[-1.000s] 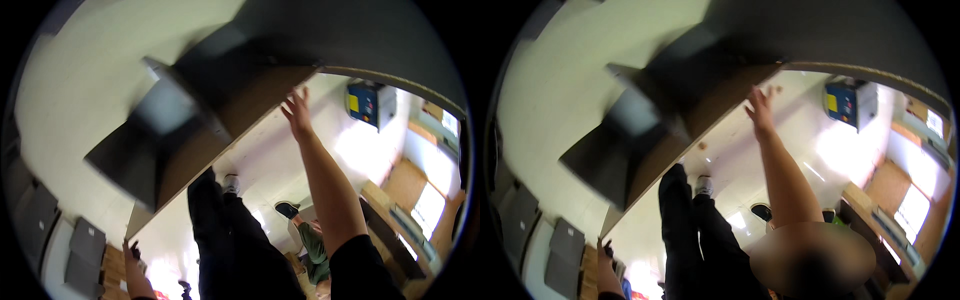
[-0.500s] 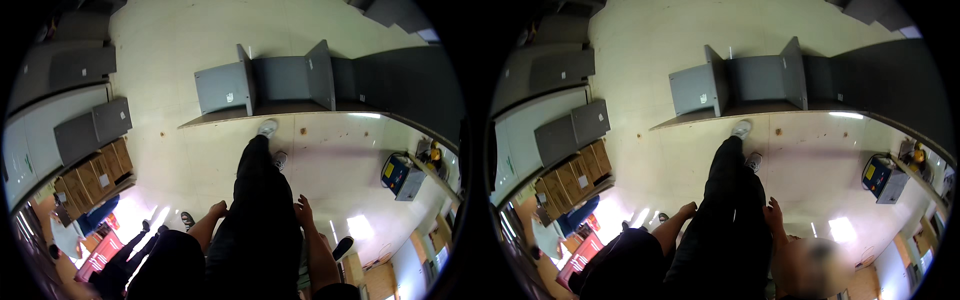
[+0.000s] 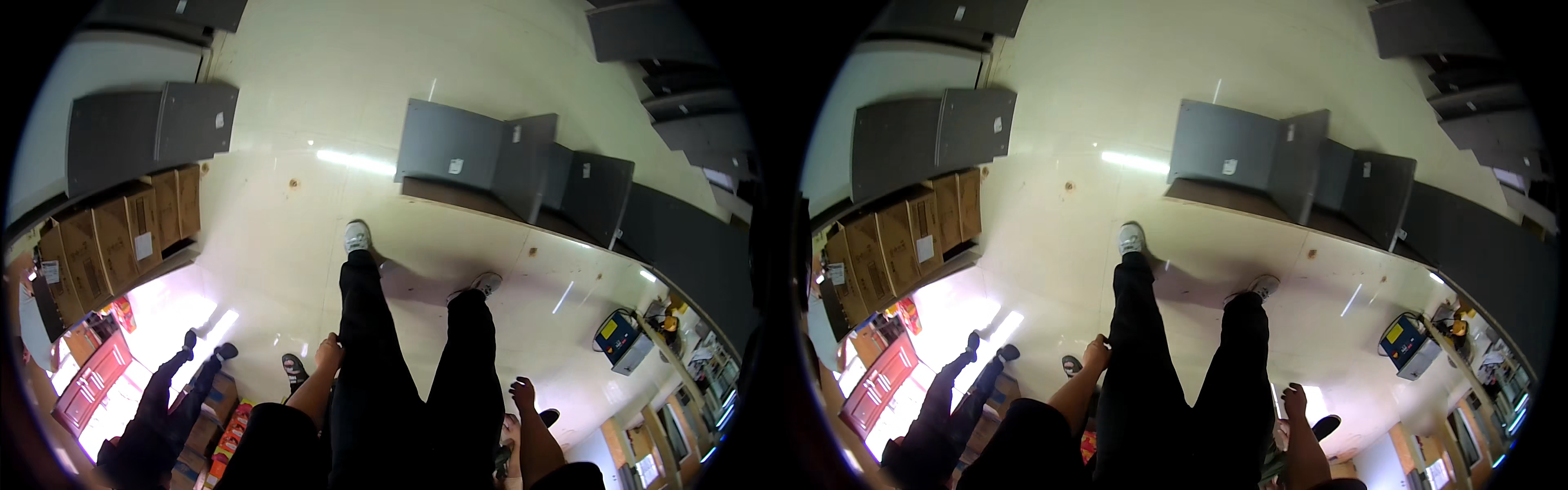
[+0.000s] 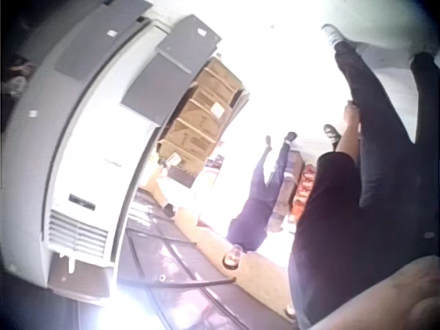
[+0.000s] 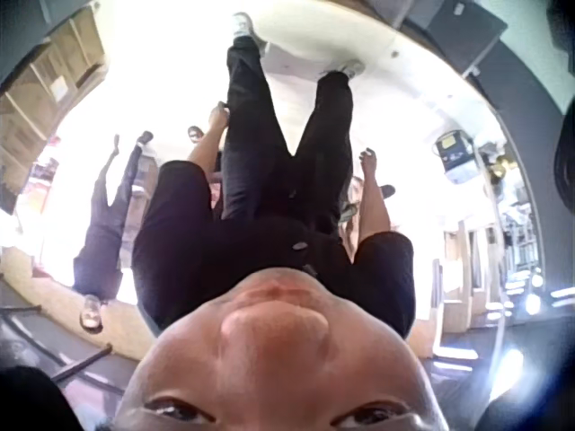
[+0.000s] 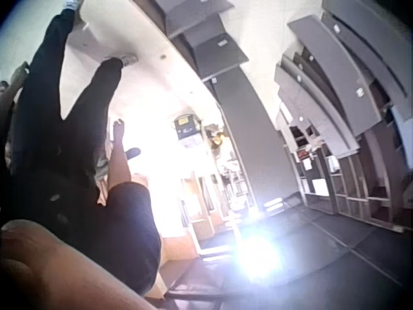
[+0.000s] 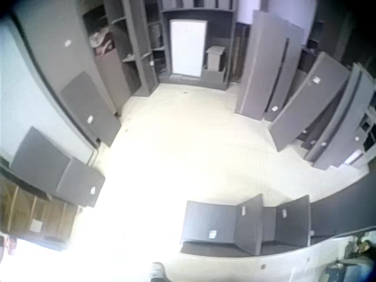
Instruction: The person assembles gray cabinet components on the floor using a cordless drill. They align panels, drive screws, and place a wooden shelf into the frame. Other people are visible in the background.
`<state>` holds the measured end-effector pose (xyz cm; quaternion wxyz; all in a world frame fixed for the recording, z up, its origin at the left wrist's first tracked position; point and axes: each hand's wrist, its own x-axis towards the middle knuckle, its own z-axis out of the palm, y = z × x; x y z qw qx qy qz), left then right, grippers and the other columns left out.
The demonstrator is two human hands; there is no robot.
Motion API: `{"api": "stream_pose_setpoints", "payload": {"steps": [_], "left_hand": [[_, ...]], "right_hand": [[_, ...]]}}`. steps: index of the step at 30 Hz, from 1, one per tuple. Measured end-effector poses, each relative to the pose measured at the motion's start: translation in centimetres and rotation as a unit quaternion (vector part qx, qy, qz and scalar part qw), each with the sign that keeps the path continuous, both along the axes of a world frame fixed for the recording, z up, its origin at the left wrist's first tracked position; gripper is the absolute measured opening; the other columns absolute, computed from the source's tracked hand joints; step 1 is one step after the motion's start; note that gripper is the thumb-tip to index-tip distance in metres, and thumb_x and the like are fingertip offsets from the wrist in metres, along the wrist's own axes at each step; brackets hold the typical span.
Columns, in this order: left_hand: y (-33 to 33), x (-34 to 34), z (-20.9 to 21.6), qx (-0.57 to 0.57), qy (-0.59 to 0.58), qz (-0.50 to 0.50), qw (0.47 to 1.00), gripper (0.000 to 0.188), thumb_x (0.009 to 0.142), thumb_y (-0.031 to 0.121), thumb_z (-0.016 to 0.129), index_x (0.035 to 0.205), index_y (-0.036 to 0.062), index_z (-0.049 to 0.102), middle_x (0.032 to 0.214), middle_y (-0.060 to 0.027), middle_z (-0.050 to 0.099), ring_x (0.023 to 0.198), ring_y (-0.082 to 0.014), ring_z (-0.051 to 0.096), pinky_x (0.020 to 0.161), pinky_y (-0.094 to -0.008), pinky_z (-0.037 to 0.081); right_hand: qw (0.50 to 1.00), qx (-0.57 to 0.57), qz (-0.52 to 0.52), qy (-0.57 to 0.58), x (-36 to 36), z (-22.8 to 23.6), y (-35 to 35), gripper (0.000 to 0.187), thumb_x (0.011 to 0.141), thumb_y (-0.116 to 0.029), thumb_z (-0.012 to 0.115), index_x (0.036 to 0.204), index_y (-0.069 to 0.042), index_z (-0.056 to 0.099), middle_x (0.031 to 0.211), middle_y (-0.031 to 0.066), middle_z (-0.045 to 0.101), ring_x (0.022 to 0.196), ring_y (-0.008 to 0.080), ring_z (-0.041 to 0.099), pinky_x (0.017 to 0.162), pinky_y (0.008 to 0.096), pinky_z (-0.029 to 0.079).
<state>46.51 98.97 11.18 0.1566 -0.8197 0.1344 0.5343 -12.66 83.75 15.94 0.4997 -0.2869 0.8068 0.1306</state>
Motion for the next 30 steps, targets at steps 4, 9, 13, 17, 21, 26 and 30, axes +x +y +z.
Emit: {"api": "stream_pose_setpoints", "payload": {"steps": [4,9,13,17,21,26,30], "left_hand": [[2.7,8.1,2.4,-0.091,0.074,0.169,0.979,0.041,0.07,0.02,0.072,0.106,0.0073,0.055,0.079,-0.0137,0.068,0.081,-0.0308,0.066,0.073,-0.0413,0.052],[11.5,18.8,4.7,-0.123,-0.041,0.269,0.954,0.04,0.067,0.012,0.073,0.101,0.0051,0.054,0.069,-0.0095,0.063,0.057,-0.0189,0.06,0.053,-0.0342,0.051],[13.7,21.3,10.8,0.029,0.0,0.28,0.959,0.028,0.066,0.013,0.074,0.086,0.003,0.058,0.065,-0.0107,0.063,0.049,-0.0202,0.061,0.038,-0.0334,0.047],[7.8,23.2,15.4,0.092,0.112,0.172,0.974,0.039,0.07,0.011,0.078,0.092,0.0013,0.047,0.065,-0.0127,0.06,0.051,-0.0219,0.062,0.045,-0.0349,0.051],[-6.8,30.1,16.5,-0.124,0.054,0.085,0.987,0.038,0.071,0.009,0.069,0.094,0.003,0.039,0.07,-0.0122,0.057,0.051,-0.0212,0.058,0.044,-0.0355,0.049],[-30.4,43.3,21.8,-0.325,0.04,0.137,0.935,0.031,0.078,0.005,0.055,0.1,0.0054,0.033,0.077,-0.0103,0.05,0.052,-0.0167,0.05,0.044,-0.0312,0.045],[-40.8,53.8,24.9,-0.457,-0.012,0.046,0.888,0.029,0.082,0.009,0.059,0.103,0.0045,0.04,0.073,-0.0075,0.052,0.053,-0.0145,0.051,0.044,-0.0297,0.043]], "right_hand": [[0.948,0.021,0.314,0.054,23.2,-0.9,-2.9,0.04,0.077,-0.024,0.058,0.111,-0.002,0.06,0.113,0.0216,0.06,0.109,0.0362,0.055,0.093,0.0432,0.044],[0.891,-0.17,0.386,-0.167,47.9,1.2,-8.6,0.029,0.082,-0.012,0.059,0.11,-0.002,0.059,0.113,0.0162,0.06,0.11,0.0333,0.054,0.096,0.0393,0.043],[0.902,-0.156,0.386,-0.112,50.9,4.1,-11.7,0.028,0.084,-0.014,0.057,0.111,-0.005,0.06,0.118,0.0152,0.057,0.111,0.0305,0.055,0.095,0.0393,0.044],[0.973,-0.036,0.227,-0.02,46.0,5.5,-15.7,0.033,0.084,-0.023,0.056,0.112,-0.006,0.061,0.112,0.0162,0.063,0.103,0.0311,0.06,0.09,0.0404,0.047],[0.985,-0.046,0.164,0.02,46.7,10.3,-18.5,0.035,0.083,-0.026,0.055,0.111,-0.006,0.062,0.112,0.0185,0.063,0.106,0.0346,0.059,0.092,0.0423,0.046],[0.99,-0.068,0.118,-0.037,55.3,8.5,-19.3,0.035,0.08,-0.028,0.058,0.107,-0.007,0.065,0.109,0.0167,0.065,0.104,0.0331,0.061,0.092,0.0399,0.047],[0.973,-0.094,0.187,-0.099,62.7,10.0,-27.6,0.033,0.079,-0.022,0.057,0.107,-0.006,0.064,0.106,0.0171,0.066,0.103,0.0318,0.061,0.09,0.0409,0.047]]}}
